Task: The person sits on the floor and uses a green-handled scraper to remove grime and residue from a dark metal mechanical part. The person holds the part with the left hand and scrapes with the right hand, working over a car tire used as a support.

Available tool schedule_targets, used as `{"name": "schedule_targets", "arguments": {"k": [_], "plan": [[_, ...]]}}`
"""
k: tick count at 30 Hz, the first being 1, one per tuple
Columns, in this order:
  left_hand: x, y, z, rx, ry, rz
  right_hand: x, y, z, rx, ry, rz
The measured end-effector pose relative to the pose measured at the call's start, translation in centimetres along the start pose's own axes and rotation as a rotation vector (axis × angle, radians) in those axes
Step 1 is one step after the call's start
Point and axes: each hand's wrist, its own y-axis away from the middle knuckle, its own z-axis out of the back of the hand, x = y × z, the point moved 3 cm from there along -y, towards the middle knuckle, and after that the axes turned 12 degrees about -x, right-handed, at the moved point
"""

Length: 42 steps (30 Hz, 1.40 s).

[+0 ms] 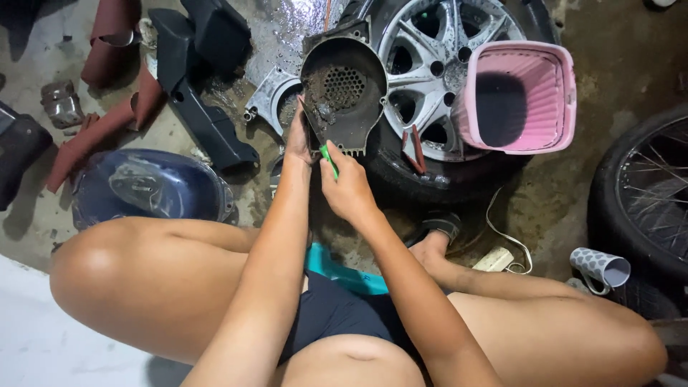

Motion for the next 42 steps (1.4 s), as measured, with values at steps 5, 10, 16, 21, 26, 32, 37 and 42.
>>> {"name": "schedule_targets", "arguments": {"k": [5,10,16,21,26,32,37,42], "plan": [[1.7,1.1,-1.2,0.017,-0.012,0.011,-0.1,1.2,0.5,0.004,0.056,0.003],[1.0,2.5,-1.3,0.041,-0.051,-0.063,-0.3,2.0,0.7,0.017,0.034,-0.047],[-0.5,2.7,-2.6,0.041,0.016,0.005,-0.8,0.3,-0.2,0.0,0.034,-0.014],[-1.4,10.2,-7.6,-0.09,-0.206,-0.076,-1.2,3.5,0.4,0.05,0.118,-0.031],[-0.6,6.8,-5.7,-0.092,-0.128,-0.059,0.9,4.1,2.1,0.052,0.121,-0.06],[-1.1,7.3,-5.5,-0.059,-0.255,-0.115,1.0,2.8,4.3,0.112,0.028,-0.226],[-0.3,6.1,-4.0,-0.074,-0.091,-0.037,2.7,2.4,5.3,0.126,-0.038,-0.313],[2.6,-5.7,5.5,0.088,-0.143,-0.202,2.9,2.5,3.6,0.16,0.123,-0.222]]}}
